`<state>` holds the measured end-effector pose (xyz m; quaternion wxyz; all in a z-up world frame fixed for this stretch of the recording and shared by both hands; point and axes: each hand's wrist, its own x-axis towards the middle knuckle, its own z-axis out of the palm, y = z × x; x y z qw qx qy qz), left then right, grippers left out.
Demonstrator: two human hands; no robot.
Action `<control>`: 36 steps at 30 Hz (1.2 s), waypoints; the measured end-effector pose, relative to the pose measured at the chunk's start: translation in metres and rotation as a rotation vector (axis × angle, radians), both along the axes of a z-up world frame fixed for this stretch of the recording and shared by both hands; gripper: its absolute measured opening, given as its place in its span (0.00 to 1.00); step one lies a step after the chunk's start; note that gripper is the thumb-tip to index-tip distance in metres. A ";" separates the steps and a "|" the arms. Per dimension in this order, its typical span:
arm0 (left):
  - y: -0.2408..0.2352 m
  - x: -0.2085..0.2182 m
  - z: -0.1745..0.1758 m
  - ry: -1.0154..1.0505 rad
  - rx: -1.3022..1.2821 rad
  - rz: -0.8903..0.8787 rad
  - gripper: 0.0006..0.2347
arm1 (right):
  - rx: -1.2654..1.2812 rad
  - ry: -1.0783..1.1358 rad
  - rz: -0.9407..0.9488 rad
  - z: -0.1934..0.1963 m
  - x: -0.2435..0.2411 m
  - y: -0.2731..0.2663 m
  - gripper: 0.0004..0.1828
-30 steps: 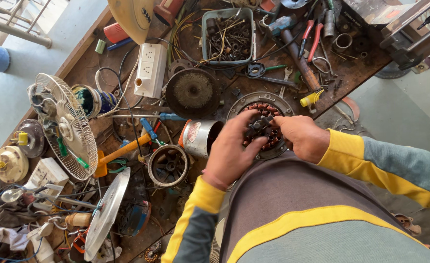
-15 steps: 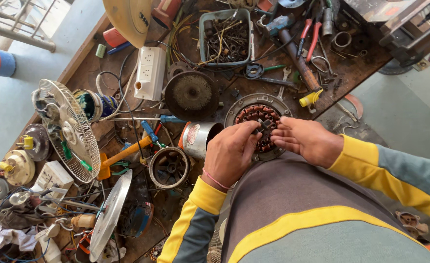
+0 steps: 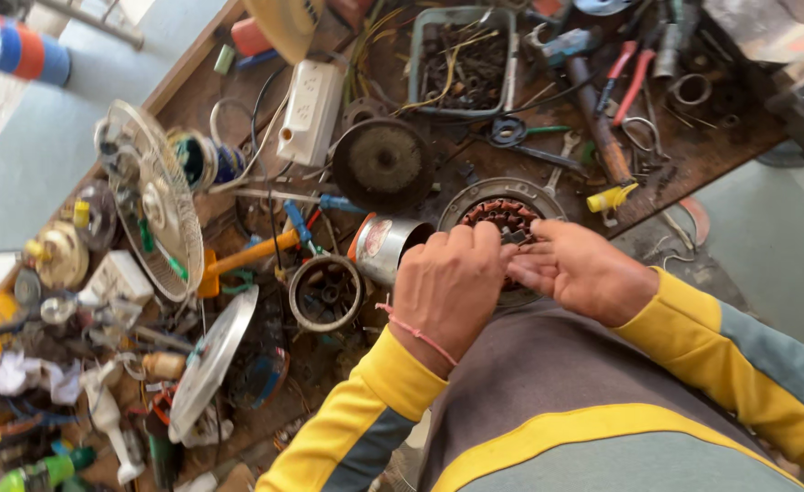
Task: The person works on a disassembled electrical motor stator, using a screwdriver to adjust or remove a central component. They handle the stator and a small black part, manipulating them with both hands on a cluttered workbench.
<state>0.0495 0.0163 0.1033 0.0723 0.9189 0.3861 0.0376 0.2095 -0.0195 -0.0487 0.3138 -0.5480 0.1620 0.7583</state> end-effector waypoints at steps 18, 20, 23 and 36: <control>-0.018 -0.004 -0.019 -0.184 -0.074 0.173 0.05 | 1.738 -0.604 0.795 0.022 -0.003 0.020 0.26; -0.016 -0.002 -0.023 -0.210 -0.082 0.205 0.05 | 1.682 -0.553 0.787 0.017 -0.002 0.016 0.25; -0.016 -0.004 -0.030 -0.200 -0.066 0.170 0.05 | 1.261 -0.404 0.776 0.008 -0.002 0.011 0.24; 0.002 -0.027 -0.044 -0.299 -0.041 0.013 0.06 | 0.869 -0.657 0.912 -0.032 0.008 0.012 0.17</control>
